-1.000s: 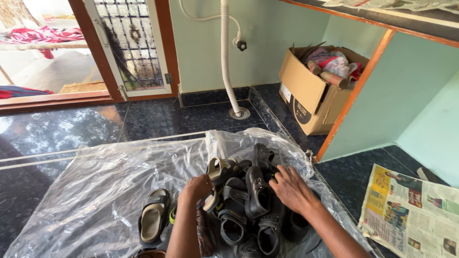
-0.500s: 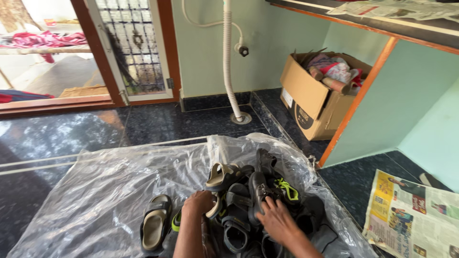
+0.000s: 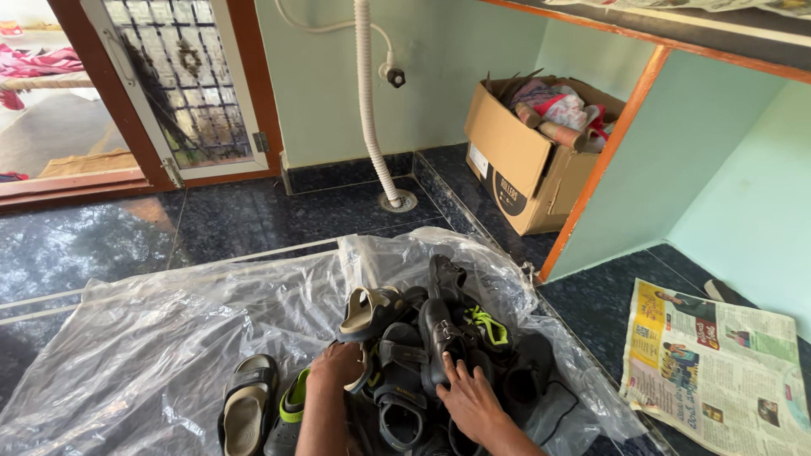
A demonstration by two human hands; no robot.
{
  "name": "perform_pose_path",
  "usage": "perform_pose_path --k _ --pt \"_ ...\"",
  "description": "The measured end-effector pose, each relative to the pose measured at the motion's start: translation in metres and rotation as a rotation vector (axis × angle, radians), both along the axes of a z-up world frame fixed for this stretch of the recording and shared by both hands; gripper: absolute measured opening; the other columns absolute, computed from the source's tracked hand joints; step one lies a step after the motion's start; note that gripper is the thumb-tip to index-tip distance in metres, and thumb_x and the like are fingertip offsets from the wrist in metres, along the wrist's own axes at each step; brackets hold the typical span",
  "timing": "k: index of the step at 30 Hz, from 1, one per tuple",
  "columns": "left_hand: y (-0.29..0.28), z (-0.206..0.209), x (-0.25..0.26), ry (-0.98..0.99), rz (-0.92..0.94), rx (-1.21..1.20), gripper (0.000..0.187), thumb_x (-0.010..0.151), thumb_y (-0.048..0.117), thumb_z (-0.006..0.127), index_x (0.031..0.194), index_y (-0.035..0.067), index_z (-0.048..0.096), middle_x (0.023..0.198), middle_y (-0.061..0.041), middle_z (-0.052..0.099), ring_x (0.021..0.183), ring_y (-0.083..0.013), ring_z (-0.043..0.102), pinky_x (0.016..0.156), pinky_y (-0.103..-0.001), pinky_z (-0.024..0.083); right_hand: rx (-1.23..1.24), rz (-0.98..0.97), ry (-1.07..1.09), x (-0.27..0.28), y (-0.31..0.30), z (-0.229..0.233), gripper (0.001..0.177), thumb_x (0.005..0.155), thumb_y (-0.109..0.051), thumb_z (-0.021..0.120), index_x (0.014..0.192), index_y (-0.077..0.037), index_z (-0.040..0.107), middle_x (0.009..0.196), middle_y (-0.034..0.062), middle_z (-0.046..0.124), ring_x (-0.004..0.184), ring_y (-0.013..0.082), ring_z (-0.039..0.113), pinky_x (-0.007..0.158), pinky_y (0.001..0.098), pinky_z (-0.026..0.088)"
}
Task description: The person picks up various shoes from a plastic sheet on the floor, inspects them, and places them on a nearby shelf. The person handles multiple pairs of sandals and slip-on shoes, arranging them in a row.
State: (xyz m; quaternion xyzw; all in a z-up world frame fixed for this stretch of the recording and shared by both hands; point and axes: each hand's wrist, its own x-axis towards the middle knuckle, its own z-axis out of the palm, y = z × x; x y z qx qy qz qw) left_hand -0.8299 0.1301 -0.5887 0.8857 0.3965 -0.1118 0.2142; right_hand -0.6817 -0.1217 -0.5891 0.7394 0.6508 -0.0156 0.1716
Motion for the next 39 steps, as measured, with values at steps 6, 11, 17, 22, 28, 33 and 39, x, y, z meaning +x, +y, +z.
perform_pose_path --k 6,11,17,22,28,33,39 --pt "0.0 -0.008 0.002 -0.071 0.008 0.03 0.041 0.087 0.034 0.07 0.125 0.019 0.069 0.134 -0.014 0.065 0.129 -0.0318 0.06 0.107 -0.046 0.05 0.017 -0.086 -0.122 -0.014 0.014 -0.005 0.034 0.099 -0.016 0.052 0.13 -0.006 0.062 0.159 0.0371 0.026 0.14 0.0487 0.038 0.103 0.0594 0.04" --pt "0.001 -0.016 0.001 -0.165 -0.016 0.08 0.046 0.081 0.033 0.074 0.122 0.015 0.071 0.132 -0.016 0.067 0.127 -0.0315 0.062 0.107 -0.045 0.05 0.203 -0.065 -0.125 -0.016 0.041 -0.003 0.05 0.096 -0.017 0.052 0.145 -0.013 0.051 0.155 0.0293 0.034 0.141 0.0448 0.038 0.102 0.0587 0.042" --pt "-0.002 0.006 -0.007 -0.114 0.093 0.056 0.033 0.088 0.027 0.068 0.118 0.014 0.076 0.125 -0.015 0.071 0.119 -0.0323 0.068 0.098 -0.046 0.056 0.2 0.009 -0.034 -0.051 0.079 0.009 0.056 0.094 -0.02 0.058 0.149 -0.016 0.046 0.159 0.0231 0.032 0.144 0.0434 0.034 0.106 0.0594 0.039" --pt "-0.002 0.025 -0.028 -0.103 0.13 0.049 0.032 0.089 0.021 0.066 0.118 0.012 0.076 0.126 -0.014 0.072 0.119 -0.0318 0.069 0.098 -0.044 0.057 0.243 0.143 -0.1 -0.084 0.085 0.023 0.052 0.094 -0.014 0.058 0.145 -0.013 0.051 0.156 0.024 0.036 0.142 0.0435 0.036 0.108 0.0611 0.038" --pt "0.011 0.046 -0.067 -0.048 0.14 0.08 0.035 0.09 0.033 0.072 0.121 0.016 0.072 0.129 -0.012 0.069 0.121 -0.03 0.065 0.101 -0.044 0.054 0.297 0.156 -0.053 -0.084 0.084 0.038 0.049 0.092 -0.018 0.057 0.141 -0.011 0.054 0.158 0.0252 0.037 0.142 0.0439 0.035 0.11 0.0618 0.035" --pt "0.026 0.061 -0.104 0.101 0.191 0.127 0.029 0.095 0.024 0.066 0.122 0.015 0.073 0.13 -0.009 0.072 0.118 -0.0255 0.071 0.097 -0.043 0.059 0.319 0.088 -0.118 -0.054 0.073 0.036 0.05 0.094 -0.015 0.054 0.143 -0.014 0.053 0.153 0.0235 0.041 0.142 0.0429 0.036 0.113 0.0603 0.034" --pt "0.011 0.08 -0.112 0.173 0.189 0.07 0.035 0.095 0.026 0.068 0.128 0.015 0.07 0.135 -0.008 0.067 0.124 -0.026 0.066 0.101 -0.043 0.056 0.285 -0.112 -0.199 -0.016 0.041 0.034 0.046 0.098 -0.023 0.055 0.144 -0.018 0.052 0.151 0.0187 0.043 0.142 0.0379 0.037 0.112 0.0584 0.035"
